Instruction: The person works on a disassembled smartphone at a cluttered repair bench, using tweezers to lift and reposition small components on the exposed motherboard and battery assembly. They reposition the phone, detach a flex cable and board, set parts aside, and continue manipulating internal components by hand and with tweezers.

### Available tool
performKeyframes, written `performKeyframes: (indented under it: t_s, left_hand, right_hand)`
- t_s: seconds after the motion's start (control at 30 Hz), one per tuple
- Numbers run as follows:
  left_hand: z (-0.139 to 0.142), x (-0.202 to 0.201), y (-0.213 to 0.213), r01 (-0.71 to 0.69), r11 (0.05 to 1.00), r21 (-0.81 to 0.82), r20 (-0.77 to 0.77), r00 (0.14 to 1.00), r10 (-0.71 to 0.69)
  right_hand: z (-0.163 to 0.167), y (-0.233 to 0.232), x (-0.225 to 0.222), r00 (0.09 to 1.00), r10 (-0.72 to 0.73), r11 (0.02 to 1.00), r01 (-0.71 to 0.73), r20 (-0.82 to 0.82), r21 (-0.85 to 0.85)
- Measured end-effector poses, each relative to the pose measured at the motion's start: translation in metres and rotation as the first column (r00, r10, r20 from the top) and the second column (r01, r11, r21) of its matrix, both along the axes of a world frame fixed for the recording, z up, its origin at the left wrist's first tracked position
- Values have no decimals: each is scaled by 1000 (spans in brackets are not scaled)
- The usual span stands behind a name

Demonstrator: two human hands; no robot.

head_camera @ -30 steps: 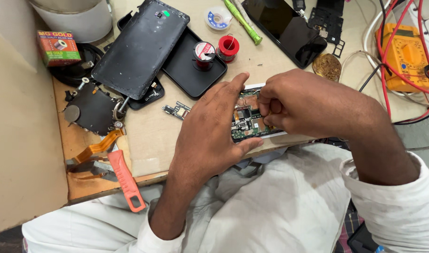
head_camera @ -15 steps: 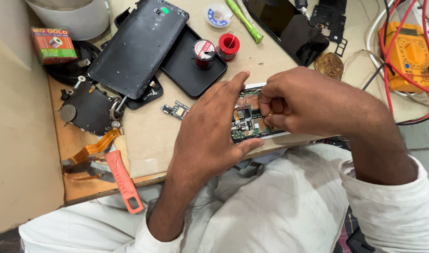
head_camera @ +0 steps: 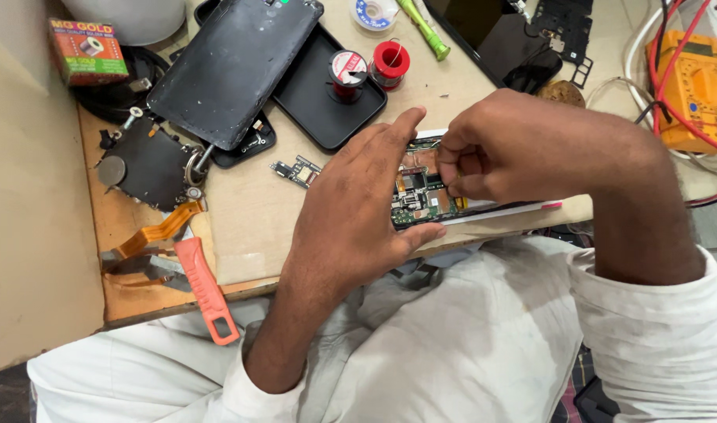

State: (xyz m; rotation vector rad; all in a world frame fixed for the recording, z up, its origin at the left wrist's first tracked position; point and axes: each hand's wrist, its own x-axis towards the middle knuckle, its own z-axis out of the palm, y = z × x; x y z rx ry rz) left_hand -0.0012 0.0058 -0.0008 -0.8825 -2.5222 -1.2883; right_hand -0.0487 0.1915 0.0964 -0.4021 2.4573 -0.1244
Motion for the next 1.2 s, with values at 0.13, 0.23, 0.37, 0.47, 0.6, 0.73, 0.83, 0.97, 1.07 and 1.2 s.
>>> performKeyframes:
  t_s: [0.13,0.23,0.37,0.47,0.6,0.73,0.83,0.97,1.07,1.2]
  left_hand:
    - [0,0,0,6,1000,-11,30,1000,-6]
    - [1,0,0,5,1000,5,8,1000,-5]
    - [2,1,0,-3,1000,2,17,1000,3]
    - [2,0,0,-2,1000,4,19,1000,2]
    - [1,0,0,0,1000,1,11,1000,-1]
    - [3,0,0,-4,1000,4,11,1000,4]
    - [7,1,0,3,1000,1,88,996,-3]
    - [11,1,-1,1,1000,22,12,1000,-1]
    - [11,0,0,7,1000,25,10,1000,-8]
    - [11,2,-1,20,1000,23,55,998,-22]
  right_hand:
    - [-1,3,-2,1000,5,1000,-5,2,-19]
    - [-1,3,-3,999,46,999,-45,-14,10]
    - [0,1,-1,1000,15,1000,-15,-2,17]
    - [3,-2,1,1000,-6,1000,6,3,12]
    - [0,0,3,1000,-12,999,13,-12,36]
    - [-8,10,8,998,-11,998,6,-68,-68]
    - [-9,24,29,949,3,969,-81,-315,-234]
    - [-25,27,76,788,-92,941,-131,-608,-312]
    - [-42,20,102,710,-134,957,-87,-691,-276]
    - [-50,14,112,674,-156,973,-21,-722,-230]
